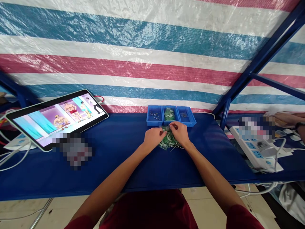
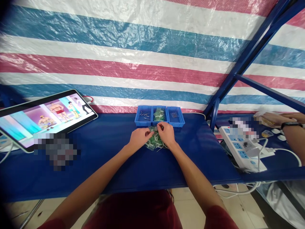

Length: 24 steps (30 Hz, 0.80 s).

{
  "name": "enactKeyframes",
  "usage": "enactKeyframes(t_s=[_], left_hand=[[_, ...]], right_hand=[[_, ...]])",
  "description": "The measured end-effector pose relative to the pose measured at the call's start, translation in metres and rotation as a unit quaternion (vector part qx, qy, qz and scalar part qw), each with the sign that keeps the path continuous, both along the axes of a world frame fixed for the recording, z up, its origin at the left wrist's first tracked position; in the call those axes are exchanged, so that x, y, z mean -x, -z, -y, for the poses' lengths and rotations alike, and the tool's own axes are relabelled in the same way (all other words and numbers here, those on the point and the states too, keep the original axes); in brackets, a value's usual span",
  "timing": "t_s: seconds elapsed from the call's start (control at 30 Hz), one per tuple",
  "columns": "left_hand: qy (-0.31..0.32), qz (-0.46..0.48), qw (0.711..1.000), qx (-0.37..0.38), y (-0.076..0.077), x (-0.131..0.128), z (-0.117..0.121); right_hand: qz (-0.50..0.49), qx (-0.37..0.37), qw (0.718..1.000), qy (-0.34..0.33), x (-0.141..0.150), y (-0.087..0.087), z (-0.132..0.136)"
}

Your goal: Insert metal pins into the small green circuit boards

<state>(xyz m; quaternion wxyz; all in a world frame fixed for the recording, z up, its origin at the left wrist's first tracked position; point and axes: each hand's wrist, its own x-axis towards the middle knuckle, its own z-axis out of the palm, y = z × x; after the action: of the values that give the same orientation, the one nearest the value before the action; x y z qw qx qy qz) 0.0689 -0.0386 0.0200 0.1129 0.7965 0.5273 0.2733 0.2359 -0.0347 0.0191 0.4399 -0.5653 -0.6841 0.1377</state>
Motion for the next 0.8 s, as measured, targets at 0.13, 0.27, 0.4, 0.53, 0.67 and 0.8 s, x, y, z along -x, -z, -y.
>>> enactKeyframes(t_s=[0.13,0.27,0.4,0.53,0.67,0.8], left_hand=[[-0.023,-0.018,0.999,0.027,0.0017,-0.0037,0.0022],[-0.027,-0.010,0.999,0.044,0.0024,-0.0036,0.0014],[-0.014,0.011,0.999,0.036,0.0047,-0.0024,0.0001],[-0.021,0.021,0.999,0.044,0.0048,-0.0023,0.0018],[0.008,0.032,0.999,0.016,0.0036,-0.0029,0.0063],[0.062,0.057,0.996,-0.027,0.0059,-0.0009,0.0072]], right_hand=[[-0.006,0.007,1.000,-0.002,0.0005,-0.0006,0.0000],[-0.011,0.011,1.000,-0.005,0.0017,-0.0018,0.0006],[-0.008,0.013,1.000,-0.009,0.0022,-0.0032,0.0013],[-0.003,0.020,1.000,-0.008,0.0024,-0.0029,0.0014],[-0.005,0.021,1.000,-0.001,0.0025,-0.0026,0.0010],[-0.005,0.022,1.000,0.015,-0.0009,-0.0051,0.0002]])
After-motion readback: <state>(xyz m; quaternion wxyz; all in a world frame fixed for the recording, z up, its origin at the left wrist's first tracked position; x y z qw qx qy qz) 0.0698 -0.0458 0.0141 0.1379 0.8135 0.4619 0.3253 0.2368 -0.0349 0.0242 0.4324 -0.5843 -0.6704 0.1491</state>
